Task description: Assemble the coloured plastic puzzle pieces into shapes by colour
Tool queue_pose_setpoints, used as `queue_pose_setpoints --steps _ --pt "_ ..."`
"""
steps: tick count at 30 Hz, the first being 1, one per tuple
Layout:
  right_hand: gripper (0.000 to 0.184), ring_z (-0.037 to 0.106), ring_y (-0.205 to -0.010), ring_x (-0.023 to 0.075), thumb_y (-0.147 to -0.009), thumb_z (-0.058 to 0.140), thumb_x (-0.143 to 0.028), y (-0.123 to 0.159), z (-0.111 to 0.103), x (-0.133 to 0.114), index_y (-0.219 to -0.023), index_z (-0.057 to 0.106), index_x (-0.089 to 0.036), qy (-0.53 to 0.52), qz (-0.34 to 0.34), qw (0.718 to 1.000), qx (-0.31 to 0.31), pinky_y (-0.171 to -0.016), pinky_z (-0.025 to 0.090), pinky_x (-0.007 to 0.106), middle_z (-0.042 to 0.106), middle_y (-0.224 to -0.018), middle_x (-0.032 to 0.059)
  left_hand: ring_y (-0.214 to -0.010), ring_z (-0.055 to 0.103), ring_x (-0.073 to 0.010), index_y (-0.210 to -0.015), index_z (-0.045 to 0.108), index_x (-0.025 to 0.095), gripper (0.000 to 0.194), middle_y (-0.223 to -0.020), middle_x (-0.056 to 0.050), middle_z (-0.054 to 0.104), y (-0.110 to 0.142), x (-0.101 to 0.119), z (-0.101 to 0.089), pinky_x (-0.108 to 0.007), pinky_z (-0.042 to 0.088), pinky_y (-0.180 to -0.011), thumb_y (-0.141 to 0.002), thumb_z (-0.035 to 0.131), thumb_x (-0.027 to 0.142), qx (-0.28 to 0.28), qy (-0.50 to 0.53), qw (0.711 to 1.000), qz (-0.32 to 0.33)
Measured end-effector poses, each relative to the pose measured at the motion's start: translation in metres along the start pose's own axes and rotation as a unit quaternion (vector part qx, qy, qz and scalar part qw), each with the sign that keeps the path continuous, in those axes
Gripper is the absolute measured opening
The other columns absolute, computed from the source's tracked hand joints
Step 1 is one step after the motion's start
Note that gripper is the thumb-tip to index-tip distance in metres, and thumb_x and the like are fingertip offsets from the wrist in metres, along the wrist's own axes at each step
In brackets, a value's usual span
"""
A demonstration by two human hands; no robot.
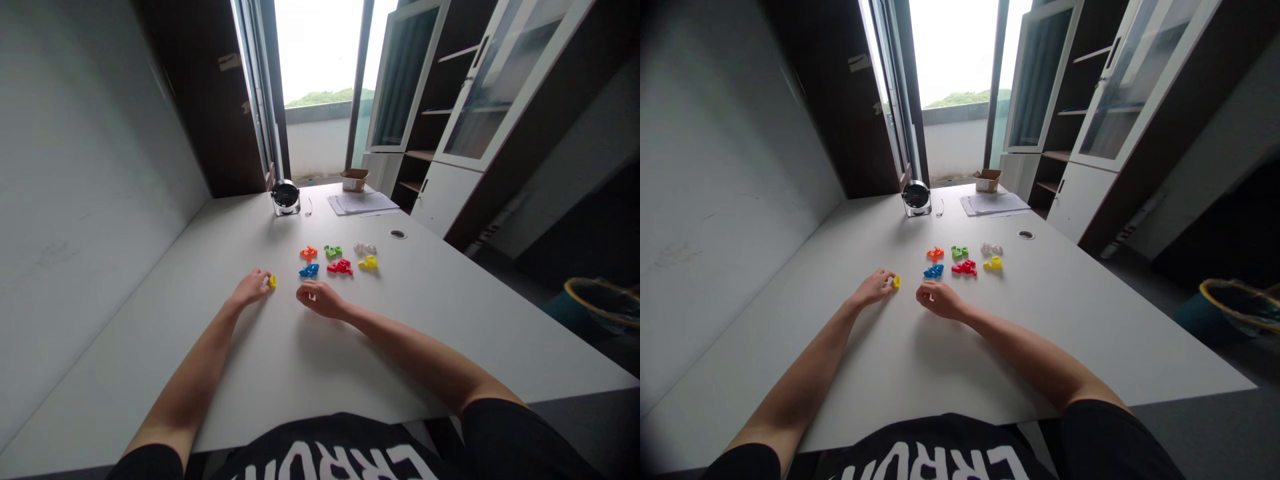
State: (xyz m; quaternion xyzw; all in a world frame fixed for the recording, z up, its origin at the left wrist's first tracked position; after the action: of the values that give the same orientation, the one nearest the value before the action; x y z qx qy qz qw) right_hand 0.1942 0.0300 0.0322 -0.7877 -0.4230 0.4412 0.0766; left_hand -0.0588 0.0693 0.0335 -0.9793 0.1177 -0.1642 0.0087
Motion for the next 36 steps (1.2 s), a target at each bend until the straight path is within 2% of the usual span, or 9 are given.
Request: queue_pose_setpoints --steps 5,8,12,17,22,25,30,33,36 --pt "0.014 0.058 -0.070 0.0113 -0.084 0.060 -0.012 0.005 0.009 0.021 -0.092 0.069 -0.019 0.004 0.025 0.999 -0.027 -0.066 0.046 0.022 0.066 -0.090 0.0025 -0.078 0.060 -0.0143 -0.126 0.062 0.025 0.047 -0.104 -0.004 0.062 0.000 0.014 0.014 -0.025 0.047 -0.077 -0.080 0.057 0.017 -0.008 0.061 0.997 0.048" --pt "0.013 0.058 -0.070 0.0112 -0.086 0.061 -0.014 0.006 0.010 0.024 -0.094 0.069 -0.020 0.019 0.029 0.999 -0.017 -0.067 0.046 0.023 0.065 -0.090 0.0025 -0.076 0.058 -0.0141 -0.111 0.068 0.025 0.033 -0.096 -0.002 0.063 0.000 0.024 0.018 -0.024 0.045 -0.073 -0.079 0.059 0.019 -0.012 0.080 0.994 0.075" --pt "0.015 0.059 -0.069 0.0114 -0.088 0.062 -0.018 0.005 0.007 0.024 -0.102 0.067 -0.021 0.047 0.050 0.997 0.020 -0.067 0.046 0.024 0.065 -0.091 0.0026 -0.074 0.057 -0.0147 -0.097 0.069 0.021 0.019 -0.088 -0.002 0.064 0.002 0.038 0.019 -0.023 0.042 -0.068 -0.083 0.060 0.030 -0.021 0.129 0.986 0.100" --pt "0.028 0.060 -0.071 0.0128 -0.087 0.066 -0.023 0.005 0.002 0.022 -0.114 0.061 -0.022 0.093 0.065 0.992 0.063 -0.068 0.045 0.025 0.066 -0.094 0.0026 -0.071 0.054 -0.0140 -0.092 0.068 0.017 0.031 -0.078 0.000 0.063 0.002 0.054 0.024 -0.023 0.038 -0.064 -0.086 0.058 0.045 -0.052 0.238 0.965 0.095" --pt "0.024 0.061 -0.076 0.0130 -0.090 0.060 -0.020 0.005 0.000 0.022 -0.114 0.060 -0.023 0.098 0.029 0.993 0.058 -0.071 0.045 0.024 0.066 -0.103 0.0045 -0.064 0.047 -0.0118 -0.081 0.065 0.015 0.040 -0.069 0.002 0.056 0.002 0.063 0.029 -0.022 0.034 -0.059 -0.087 0.056 0.054 -0.074 0.309 0.944 0.085" --pt "0.021 0.060 -0.078 0.0140 -0.090 0.060 -0.020 0.005 -0.002 0.023 -0.112 0.062 -0.022 0.101 0.016 0.992 0.069 -0.074 0.046 0.025 0.066 -0.099 0.0042 -0.064 0.049 -0.0119 -0.084 0.066 0.015 0.039 -0.070 0.002 0.057 0.003 0.065 0.031 -0.023 0.035 -0.060 -0.089 0.054 0.052 -0.087 0.336 0.934 0.084" --pt "0.011 0.058 -0.077 0.0153 -0.088 0.062 -0.023 0.004 -0.008 0.026 -0.099 0.062 -0.020 0.112 0.034 0.987 0.109 -0.069 0.043 0.025 0.065 -0.093 0.0047 -0.074 0.056 -0.0143 -0.113 0.066 0.016 0.041 -0.084 -0.003 0.065 0.004 0.067 0.035 -0.023 0.042 -0.067 -0.087 0.060 0.047 -0.054 0.384 0.917 0.092" --pt "0.006 0.056 -0.071 0.0135 -0.088 0.059 -0.019 0.004 -0.009 0.029 -0.092 0.063 -0.019 0.103 0.043 0.987 0.112 -0.066 0.042 0.024 0.065 -0.088 0.0033 -0.080 0.060 -0.0155 -0.110 0.067 0.017 0.032 -0.091 -0.005 0.069 0.005 0.071 0.040 -0.025 0.044 -0.072 -0.088 0.059 0.039 -0.046 0.383 0.915 0.119" --pt "0.008 0.055 -0.069 0.0125 -0.087 0.057 -0.018 0.003 -0.008 0.030 -0.089 0.064 -0.019 0.082 0.045 0.991 0.100 -0.065 0.041 0.023 0.066 -0.084 0.0021 -0.081 0.061 -0.0157 -0.102 0.070 0.018 0.024 -0.089 -0.004 0.070 0.007 0.075 0.042 -0.025 0.045 -0.074 -0.089 0.055 0.032 -0.029 0.346 0.929 0.124"
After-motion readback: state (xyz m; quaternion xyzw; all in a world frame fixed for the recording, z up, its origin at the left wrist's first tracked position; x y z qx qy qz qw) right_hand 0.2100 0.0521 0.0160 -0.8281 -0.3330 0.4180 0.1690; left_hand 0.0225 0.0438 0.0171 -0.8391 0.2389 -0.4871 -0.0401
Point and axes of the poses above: each hand's wrist, its own y-axis away from the middle knuckle, its own z-axis out of the palm, x = y × z, the point moved 3 cm from there along -y, towards the middle knuckle
